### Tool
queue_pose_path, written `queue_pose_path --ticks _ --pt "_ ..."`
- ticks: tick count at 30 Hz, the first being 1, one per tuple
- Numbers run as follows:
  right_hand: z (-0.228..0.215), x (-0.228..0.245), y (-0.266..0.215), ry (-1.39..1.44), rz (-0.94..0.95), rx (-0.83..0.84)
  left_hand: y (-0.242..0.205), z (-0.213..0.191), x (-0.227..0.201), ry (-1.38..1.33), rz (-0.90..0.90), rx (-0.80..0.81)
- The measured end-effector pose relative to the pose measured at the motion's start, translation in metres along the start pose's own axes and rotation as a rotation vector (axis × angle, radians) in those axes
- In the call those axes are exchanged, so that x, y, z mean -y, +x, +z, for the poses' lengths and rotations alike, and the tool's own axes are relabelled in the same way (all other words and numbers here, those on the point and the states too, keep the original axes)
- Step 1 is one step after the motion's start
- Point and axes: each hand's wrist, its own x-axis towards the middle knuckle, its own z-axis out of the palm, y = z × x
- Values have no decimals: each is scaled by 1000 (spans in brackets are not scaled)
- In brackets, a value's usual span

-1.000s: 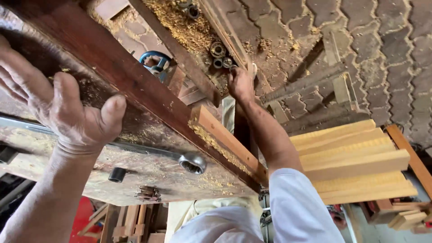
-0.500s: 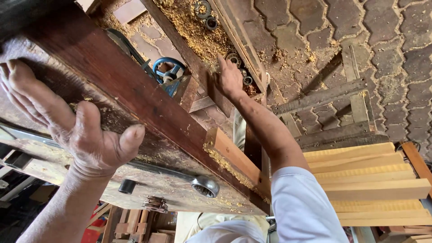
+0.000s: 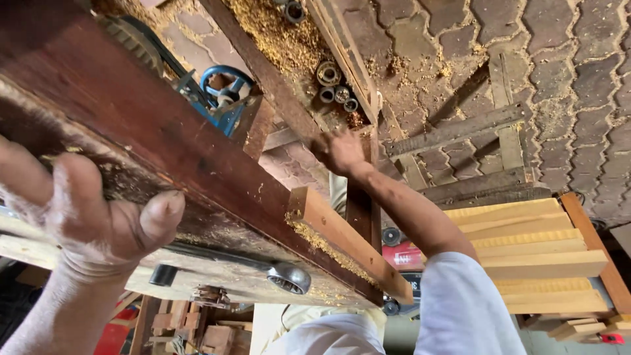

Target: The recorder is disassembling and inspecting a machine part, specifically a spindle or cutter head assembly, using a wrench and hands on a wooden workbench.

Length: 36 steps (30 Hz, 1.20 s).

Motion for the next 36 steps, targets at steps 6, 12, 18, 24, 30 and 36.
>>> queue_pose_path --ticks 6,12,18,24,30,36 --pt "17 -57 -13 69 257 -134 -12 8 11 -187 -16 24" --pt "-12 -20 15 201 295 -267 -18 7 6 -196 -43 33" --pt "3 -10 29 373 429 -304 -7 3 2 -192 -19 7" --pt "21 -43 40 125 261 -532 4 2 -4 -149 -11 -22" --pt "-55 -3 82 65 60 -561 22 -7 -8 41 -4 -12" --pt "-109 14 166 -65 101 -484 41 -2 -18 7 -145 -19"
